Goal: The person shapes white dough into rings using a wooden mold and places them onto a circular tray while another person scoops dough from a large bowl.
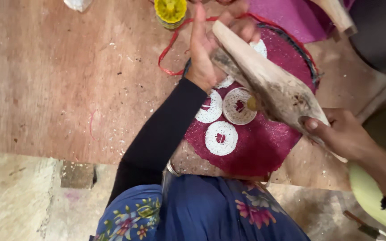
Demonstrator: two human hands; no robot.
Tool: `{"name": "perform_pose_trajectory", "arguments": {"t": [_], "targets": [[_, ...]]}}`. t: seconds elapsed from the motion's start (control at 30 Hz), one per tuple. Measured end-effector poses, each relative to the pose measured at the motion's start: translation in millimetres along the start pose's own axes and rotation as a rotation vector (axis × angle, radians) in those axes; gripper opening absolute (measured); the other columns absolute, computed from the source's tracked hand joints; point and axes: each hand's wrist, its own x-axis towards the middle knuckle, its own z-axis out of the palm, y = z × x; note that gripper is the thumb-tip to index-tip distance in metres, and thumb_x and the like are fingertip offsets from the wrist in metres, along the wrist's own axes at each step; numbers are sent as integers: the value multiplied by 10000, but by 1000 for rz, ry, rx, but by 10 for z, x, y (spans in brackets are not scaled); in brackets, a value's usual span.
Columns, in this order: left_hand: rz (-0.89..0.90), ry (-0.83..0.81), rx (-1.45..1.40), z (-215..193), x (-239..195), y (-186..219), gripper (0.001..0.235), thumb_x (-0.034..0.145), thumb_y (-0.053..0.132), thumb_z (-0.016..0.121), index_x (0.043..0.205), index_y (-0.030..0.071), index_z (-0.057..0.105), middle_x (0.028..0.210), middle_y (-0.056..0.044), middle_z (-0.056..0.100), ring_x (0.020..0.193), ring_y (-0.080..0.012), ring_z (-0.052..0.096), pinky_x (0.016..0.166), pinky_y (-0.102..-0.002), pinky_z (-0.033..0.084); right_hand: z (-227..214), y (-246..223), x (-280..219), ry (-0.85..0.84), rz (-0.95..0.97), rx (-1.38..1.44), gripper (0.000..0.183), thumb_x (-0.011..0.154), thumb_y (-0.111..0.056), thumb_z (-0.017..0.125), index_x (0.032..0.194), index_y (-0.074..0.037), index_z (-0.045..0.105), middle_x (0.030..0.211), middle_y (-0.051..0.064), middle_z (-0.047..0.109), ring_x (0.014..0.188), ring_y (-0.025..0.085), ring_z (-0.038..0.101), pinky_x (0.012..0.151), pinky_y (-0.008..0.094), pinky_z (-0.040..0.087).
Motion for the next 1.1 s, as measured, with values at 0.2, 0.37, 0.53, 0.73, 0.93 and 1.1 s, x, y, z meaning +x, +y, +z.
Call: {"name": "perform_pose_trajectory", "arguments": {"t": [0.2,0.37,0.53,0.73,0.93,1.1], "targets": [[-135,-368,1159,515,-144,150,1123,840,681,709,1593,-29,274,1548,-287,428,1436,-403,399,1199,-503,249,62,297,-240,41,-321,474,872,818,-814,556,946,34,714,784,109,712,697,169,675,620,324,522],[-307,-259,1946,811,-307,-264,518,762,491,881,1151,171,758,1177,-49,780,1224,-230,669,1119,-429,455,234,139,-309,-76,-352,768,752,1024,-697,539,1148,37,650,855,106,635,732,163,561,608,324,475],[269,-31,1651,790,-685,-78,661,782,320,940,1287,44,614,1272,-110,698,1200,-245,692,1083,-385,551,564,-544,-228,52,-580,586,679,979,-526,626,1433,-26,557,1264,154,585,1113,283,509,920,380,384],[318,293,1589,728,-1141,274,692,745,150,946,1304,-12,573,1251,-108,684,1143,-211,675,1055,-370,552,886,-630,479,286,-999,-245,951,731,-434,849,1500,-81,415,1541,169,436,1447,357,376,1226,506,202],[266,421,1441,725,-1317,393,660,749,48,939,1308,-20,596,1246,-103,698,1116,-171,687,1007,-344,583,993,-548,688,193,-955,-94,1170,680,-406,887,1613,-109,246,1553,91,383,1485,271,333,1254,568,128],[259,436,1296,727,-1367,400,719,751,17,915,1360,-11,534,1299,-99,671,1157,-177,679,1018,-345,586,733,-566,511,-6,-908,320,1228,704,-345,868,1654,-143,116,1616,94,400,1501,292,332,1232,562,211]]}}
